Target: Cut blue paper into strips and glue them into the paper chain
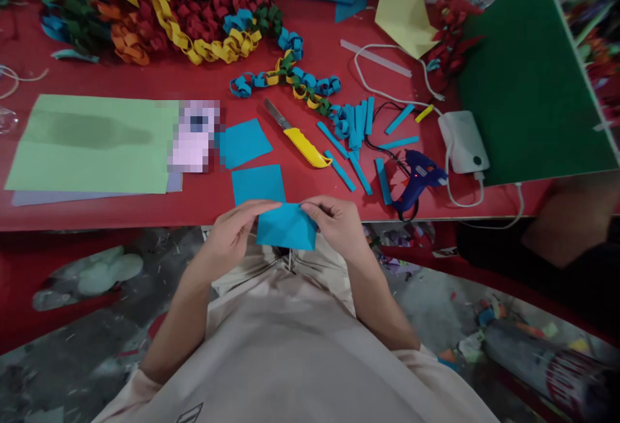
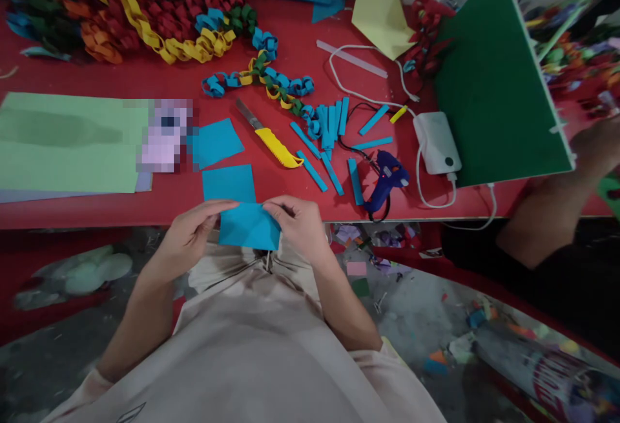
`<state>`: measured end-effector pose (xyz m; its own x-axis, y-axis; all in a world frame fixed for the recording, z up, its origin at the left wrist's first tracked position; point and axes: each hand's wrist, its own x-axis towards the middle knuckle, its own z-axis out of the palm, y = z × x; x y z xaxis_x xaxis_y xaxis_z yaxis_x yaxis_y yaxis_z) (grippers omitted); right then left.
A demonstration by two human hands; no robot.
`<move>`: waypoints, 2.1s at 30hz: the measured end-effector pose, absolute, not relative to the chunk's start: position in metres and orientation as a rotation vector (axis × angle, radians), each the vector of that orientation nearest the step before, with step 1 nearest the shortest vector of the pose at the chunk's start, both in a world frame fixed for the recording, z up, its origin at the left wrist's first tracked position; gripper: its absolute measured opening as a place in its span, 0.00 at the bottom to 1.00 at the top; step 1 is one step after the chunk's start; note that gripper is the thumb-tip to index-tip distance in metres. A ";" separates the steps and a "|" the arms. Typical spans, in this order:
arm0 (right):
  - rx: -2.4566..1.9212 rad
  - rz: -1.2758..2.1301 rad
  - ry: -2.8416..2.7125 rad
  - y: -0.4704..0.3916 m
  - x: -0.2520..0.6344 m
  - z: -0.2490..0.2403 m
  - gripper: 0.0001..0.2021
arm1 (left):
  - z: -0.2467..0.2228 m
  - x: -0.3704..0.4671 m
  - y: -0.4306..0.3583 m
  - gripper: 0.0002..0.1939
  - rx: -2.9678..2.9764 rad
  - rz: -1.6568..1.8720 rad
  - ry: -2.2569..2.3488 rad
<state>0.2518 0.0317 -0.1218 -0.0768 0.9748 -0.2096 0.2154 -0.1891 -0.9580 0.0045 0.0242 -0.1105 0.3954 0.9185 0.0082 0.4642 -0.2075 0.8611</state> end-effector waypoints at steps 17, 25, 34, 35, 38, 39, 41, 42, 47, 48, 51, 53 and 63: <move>-1.401 1.368 -1.152 0.034 0.255 -0.125 0.15 | -0.128 0.021 0.020 0.12 1.793 0.941 0.936; -1.303 1.407 -1.324 0.025 0.257 -0.113 0.21 | -0.115 0.048 0.014 0.07 1.562 1.010 1.413; -1.228 1.528 -1.291 0.023 0.256 -0.120 0.29 | -0.125 0.049 0.015 0.05 1.599 1.155 1.328; -1.228 1.530 -1.298 0.023 0.257 -0.121 0.27 | -0.127 0.049 0.015 0.04 1.587 1.178 1.328; -1.196 1.574 -1.324 0.022 0.260 -0.124 0.22 | -0.130 0.051 0.014 0.15 1.442 1.264 1.311; -1.176 1.589 -1.338 0.022 0.261 -0.123 0.22 | -0.130 0.052 0.013 0.20 1.397 1.281 1.296; -1.136 1.594 -1.383 0.021 0.264 -0.121 0.22 | -0.130 0.055 0.013 0.25 1.362 1.270 1.299; -1.112 1.581 -1.414 0.021 0.265 -0.120 0.23 | -0.129 0.056 0.013 0.24 1.361 1.251 1.323; -1.018 1.435 -1.546 0.020 0.266 -0.119 0.27 | -0.123 0.060 0.015 0.23 1.240 1.195 1.411; -1.041 1.387 -1.540 0.020 0.265 -0.120 0.26 | -0.123 0.060 0.016 0.24 1.216 1.193 1.406; -1.130 1.277 -1.479 0.020 0.260 -0.125 0.17 | -0.122 0.061 0.017 0.28 1.179 1.181 1.362; -1.170 1.249 -1.476 0.020 0.256 -0.128 0.16 | -0.123 0.061 0.017 0.30 1.164 1.153 1.325; -1.185 1.424 -1.365 0.019 0.252 -0.126 0.22 | -0.123 0.057 0.018 0.25 1.198 0.980 1.439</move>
<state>0.2522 0.0188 -0.1262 -0.2246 0.9704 -0.0891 0.0482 -0.0803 -0.9956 0.0568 0.0184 -0.1233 -0.0288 0.9825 -0.1842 0.1881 0.1863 0.9643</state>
